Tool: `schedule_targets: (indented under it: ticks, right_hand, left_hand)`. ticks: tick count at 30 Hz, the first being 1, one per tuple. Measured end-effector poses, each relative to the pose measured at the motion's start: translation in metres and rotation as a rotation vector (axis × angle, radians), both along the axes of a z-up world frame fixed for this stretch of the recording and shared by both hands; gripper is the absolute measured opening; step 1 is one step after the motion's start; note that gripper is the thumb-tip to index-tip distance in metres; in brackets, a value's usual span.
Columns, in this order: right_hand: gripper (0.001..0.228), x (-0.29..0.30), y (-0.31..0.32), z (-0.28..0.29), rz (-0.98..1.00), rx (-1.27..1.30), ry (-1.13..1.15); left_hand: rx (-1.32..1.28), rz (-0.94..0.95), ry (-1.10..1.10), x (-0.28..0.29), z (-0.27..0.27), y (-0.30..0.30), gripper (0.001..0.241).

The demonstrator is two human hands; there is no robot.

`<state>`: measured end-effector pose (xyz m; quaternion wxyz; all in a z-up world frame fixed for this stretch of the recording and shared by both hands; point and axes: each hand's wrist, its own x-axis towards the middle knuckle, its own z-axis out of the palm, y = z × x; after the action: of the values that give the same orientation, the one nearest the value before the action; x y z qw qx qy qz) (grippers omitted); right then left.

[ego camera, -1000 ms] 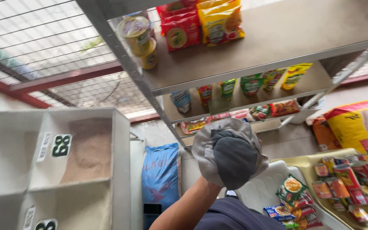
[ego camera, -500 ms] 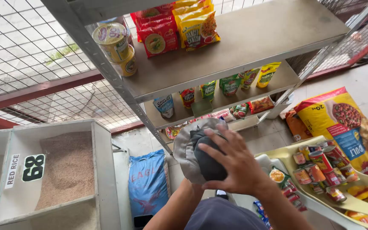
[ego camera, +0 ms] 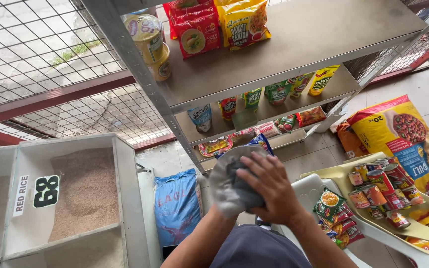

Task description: Wiping down instant noodle packets with a cloth and placing them on a shelf.

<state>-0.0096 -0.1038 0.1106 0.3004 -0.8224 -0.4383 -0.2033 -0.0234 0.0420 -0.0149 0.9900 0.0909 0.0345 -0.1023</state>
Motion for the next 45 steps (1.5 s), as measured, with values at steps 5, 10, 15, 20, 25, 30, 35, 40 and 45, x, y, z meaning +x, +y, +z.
schedule_targets:
  ticks: [5, 10, 15, 20, 25, 30, 35, 40, 45]
  right_hand:
    - [0.070, -0.007, 0.006, -0.013, -0.142, 0.061, 0.084]
    - [0.065, -0.028, 0.019, -0.017, 0.010, 0.023, 0.010]
    - [0.067, -0.011, -0.002, -0.023, -0.112, 0.062, 0.076]
    - [0.067, -0.014, -0.004, -0.016, -0.098, 0.042, 0.041]
    - [0.072, 0.012, -0.031, -0.015, -0.032, 0.080, 0.058]
    - [0.086, 0.022, -0.046, -0.022, 0.035, 0.346, 0.348]
    - [0.090, 0.031, -0.083, -0.150, 0.243, 0.844, 0.997]
    - [0.069, 0.045, -0.105, -0.160, 0.419, 1.479, 1.724]
    - [0.072, 0.052, -0.099, -0.115, 0.592, 1.462, 1.784]
  left_hand:
    - [-0.421, -0.247, -0.200, -0.010, 0.030, 0.013, 0.074]
    - [0.346, -0.048, 0.081, -0.018, -0.035, 0.025, 0.065]
    - [-0.155, -0.209, -0.031, -0.006, 0.063, 0.012, 0.067]
    - [-0.292, -0.153, -0.078, 0.000, 0.044, -0.006, 0.060]
    - [0.104, -0.055, -0.125, 0.008, 0.053, -0.020, 0.056]
    - [-0.042, -0.051, 0.093, 0.019, 0.063, -0.063, 0.070]
    - [0.371, 0.074, 0.169, 0.023, 0.068, -0.099, 0.071]
    - [1.300, 0.281, -0.183, -0.002, 0.087, -0.105, 0.073]
    - [1.165, 0.162, -0.760, -0.032, 0.247, -0.092, 0.049]
